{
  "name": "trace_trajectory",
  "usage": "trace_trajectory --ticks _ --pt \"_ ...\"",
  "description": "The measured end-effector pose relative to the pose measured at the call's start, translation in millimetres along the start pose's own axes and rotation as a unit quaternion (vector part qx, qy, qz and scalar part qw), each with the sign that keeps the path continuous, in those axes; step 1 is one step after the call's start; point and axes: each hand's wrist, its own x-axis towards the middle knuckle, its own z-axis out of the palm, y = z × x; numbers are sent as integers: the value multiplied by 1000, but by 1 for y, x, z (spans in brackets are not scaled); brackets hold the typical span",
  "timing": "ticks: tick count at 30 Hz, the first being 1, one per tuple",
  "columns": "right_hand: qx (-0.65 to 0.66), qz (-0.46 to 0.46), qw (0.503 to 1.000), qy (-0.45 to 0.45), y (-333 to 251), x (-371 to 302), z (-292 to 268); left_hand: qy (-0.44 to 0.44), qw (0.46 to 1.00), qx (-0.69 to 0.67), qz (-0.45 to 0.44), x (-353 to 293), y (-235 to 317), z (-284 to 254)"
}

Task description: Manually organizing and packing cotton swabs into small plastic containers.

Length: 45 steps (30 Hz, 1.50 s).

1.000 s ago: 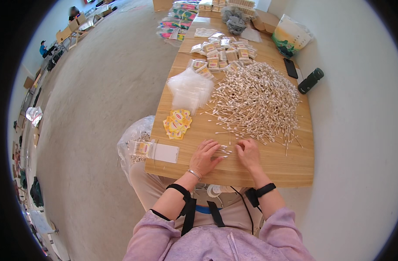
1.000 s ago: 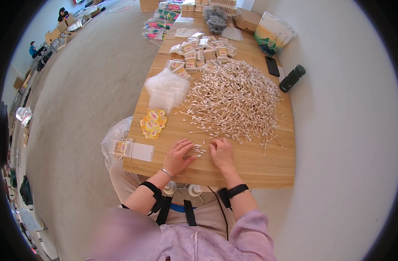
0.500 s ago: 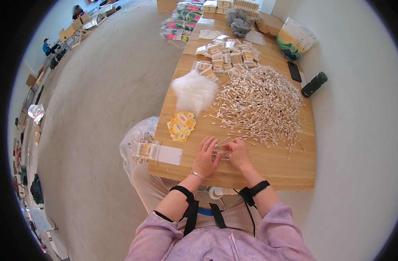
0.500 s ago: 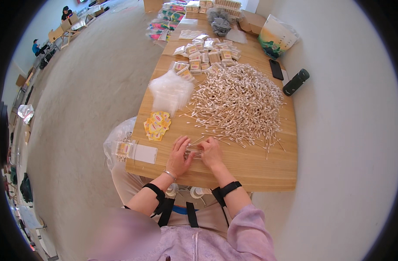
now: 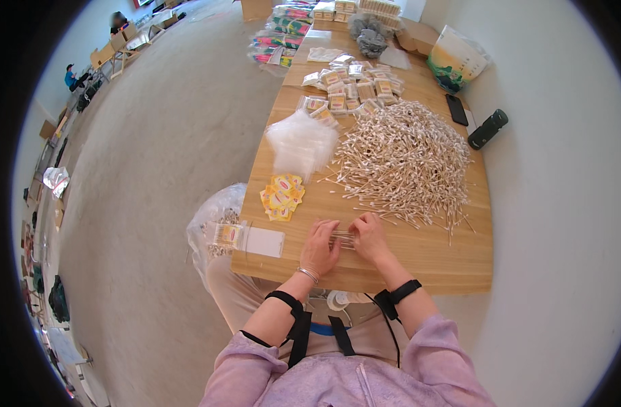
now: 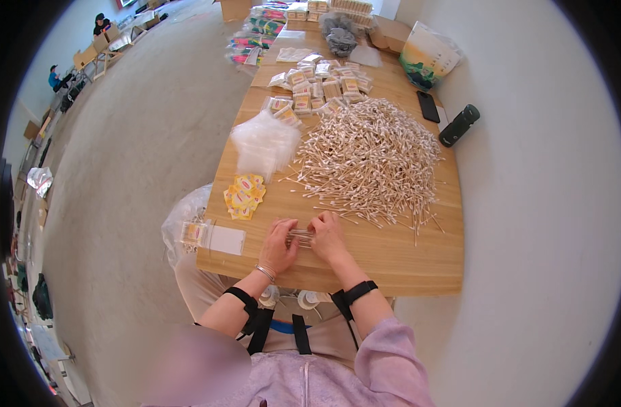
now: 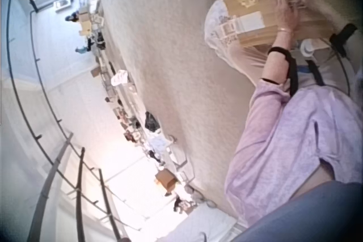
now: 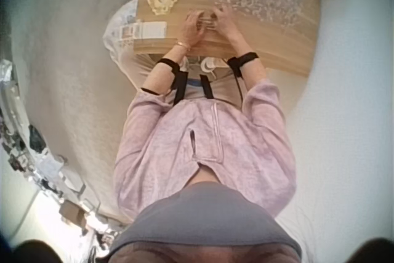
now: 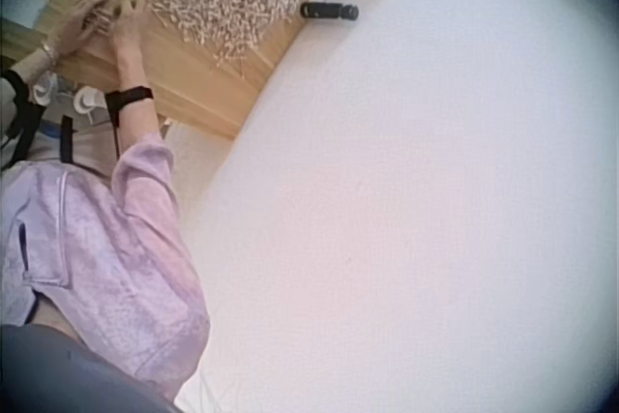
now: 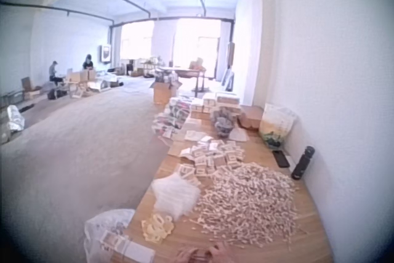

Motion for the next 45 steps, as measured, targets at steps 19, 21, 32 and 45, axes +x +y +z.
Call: trace_trajectory --ticks 19,21,32,45 --pt "-194 -33 971 -135 -55 -47 17 166 934 -272 -164 -8 -25 8" --pt "-185 -32 972 -139 -58 -49 16 149 937 -270 -166 -8 -19 4" --pt "-199 -39 969 -140 -51 -38 13 152 938 -267 -161 -7 -20 6" --pt "231 112 955 150 -17 -32 14 167 831 -474 -238 0 -18 -1"
